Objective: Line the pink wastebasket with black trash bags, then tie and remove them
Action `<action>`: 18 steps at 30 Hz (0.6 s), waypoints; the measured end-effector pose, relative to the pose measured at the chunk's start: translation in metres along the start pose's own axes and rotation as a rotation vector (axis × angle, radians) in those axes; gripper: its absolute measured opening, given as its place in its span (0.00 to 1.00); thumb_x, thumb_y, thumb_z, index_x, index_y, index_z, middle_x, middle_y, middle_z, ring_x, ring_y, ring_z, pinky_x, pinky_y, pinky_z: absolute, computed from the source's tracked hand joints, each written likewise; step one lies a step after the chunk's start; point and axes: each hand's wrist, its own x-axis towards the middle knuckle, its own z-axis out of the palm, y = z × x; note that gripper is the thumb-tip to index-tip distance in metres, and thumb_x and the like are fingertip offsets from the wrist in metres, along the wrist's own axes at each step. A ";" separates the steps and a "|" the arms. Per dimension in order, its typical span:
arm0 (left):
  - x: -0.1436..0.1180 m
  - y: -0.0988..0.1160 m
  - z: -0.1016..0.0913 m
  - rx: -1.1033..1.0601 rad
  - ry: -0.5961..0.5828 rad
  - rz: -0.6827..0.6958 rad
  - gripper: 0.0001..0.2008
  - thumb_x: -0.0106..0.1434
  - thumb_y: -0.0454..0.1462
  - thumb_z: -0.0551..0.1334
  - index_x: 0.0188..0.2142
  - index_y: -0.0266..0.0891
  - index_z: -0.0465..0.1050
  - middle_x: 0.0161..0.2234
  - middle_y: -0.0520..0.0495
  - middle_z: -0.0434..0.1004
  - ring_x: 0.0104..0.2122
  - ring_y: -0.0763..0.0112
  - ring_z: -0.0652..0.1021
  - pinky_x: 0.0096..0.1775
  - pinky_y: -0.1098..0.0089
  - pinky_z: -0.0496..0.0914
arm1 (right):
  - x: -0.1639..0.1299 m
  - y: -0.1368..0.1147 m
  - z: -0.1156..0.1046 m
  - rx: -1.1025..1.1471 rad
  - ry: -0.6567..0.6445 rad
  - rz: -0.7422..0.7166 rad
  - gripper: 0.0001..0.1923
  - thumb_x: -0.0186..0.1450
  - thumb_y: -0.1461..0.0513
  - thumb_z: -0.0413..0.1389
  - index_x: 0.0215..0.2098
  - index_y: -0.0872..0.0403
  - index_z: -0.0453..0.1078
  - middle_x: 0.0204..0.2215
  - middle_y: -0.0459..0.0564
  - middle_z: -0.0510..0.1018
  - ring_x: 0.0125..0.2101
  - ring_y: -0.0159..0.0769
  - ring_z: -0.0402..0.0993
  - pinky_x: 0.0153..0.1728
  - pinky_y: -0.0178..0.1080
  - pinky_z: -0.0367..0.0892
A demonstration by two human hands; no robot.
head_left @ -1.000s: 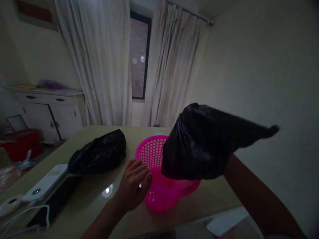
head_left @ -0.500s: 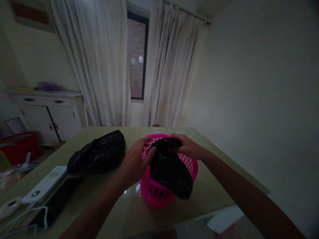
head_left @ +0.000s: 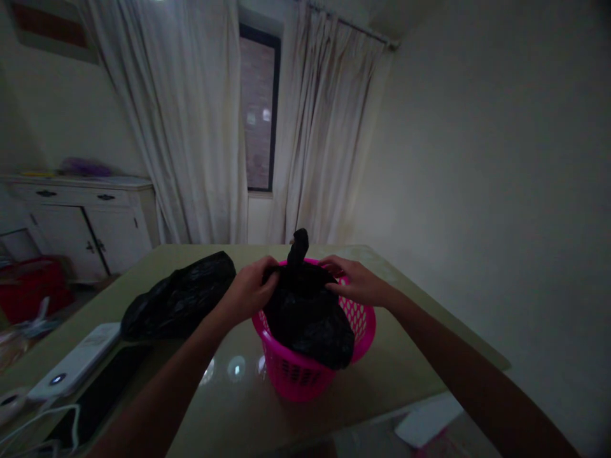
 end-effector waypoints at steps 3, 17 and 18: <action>0.003 0.009 0.007 -0.069 0.003 0.033 0.10 0.69 0.40 0.55 0.43 0.42 0.74 0.37 0.48 0.81 0.39 0.60 0.80 0.42 0.62 0.69 | 0.011 -0.014 0.010 0.055 -0.005 -0.009 0.24 0.68 0.54 0.66 0.59 0.53 0.75 0.51 0.53 0.85 0.49 0.44 0.81 0.51 0.43 0.72; 0.012 0.014 0.000 -0.295 -0.205 -0.074 0.22 0.68 0.51 0.57 0.41 0.40 0.84 0.41 0.45 0.87 0.46 0.50 0.83 0.49 0.57 0.76 | 0.020 -0.012 0.010 -0.026 0.056 -0.070 0.15 0.65 0.56 0.69 0.48 0.53 0.83 0.42 0.51 0.82 0.44 0.41 0.77 0.47 0.40 0.68; 0.012 0.019 0.000 -0.291 -0.221 -0.057 0.21 0.67 0.52 0.58 0.40 0.41 0.84 0.40 0.45 0.87 0.45 0.51 0.83 0.49 0.57 0.76 | 0.020 -0.014 0.013 -0.034 0.046 -0.082 0.14 0.65 0.57 0.68 0.48 0.53 0.83 0.42 0.51 0.82 0.44 0.41 0.77 0.48 0.41 0.68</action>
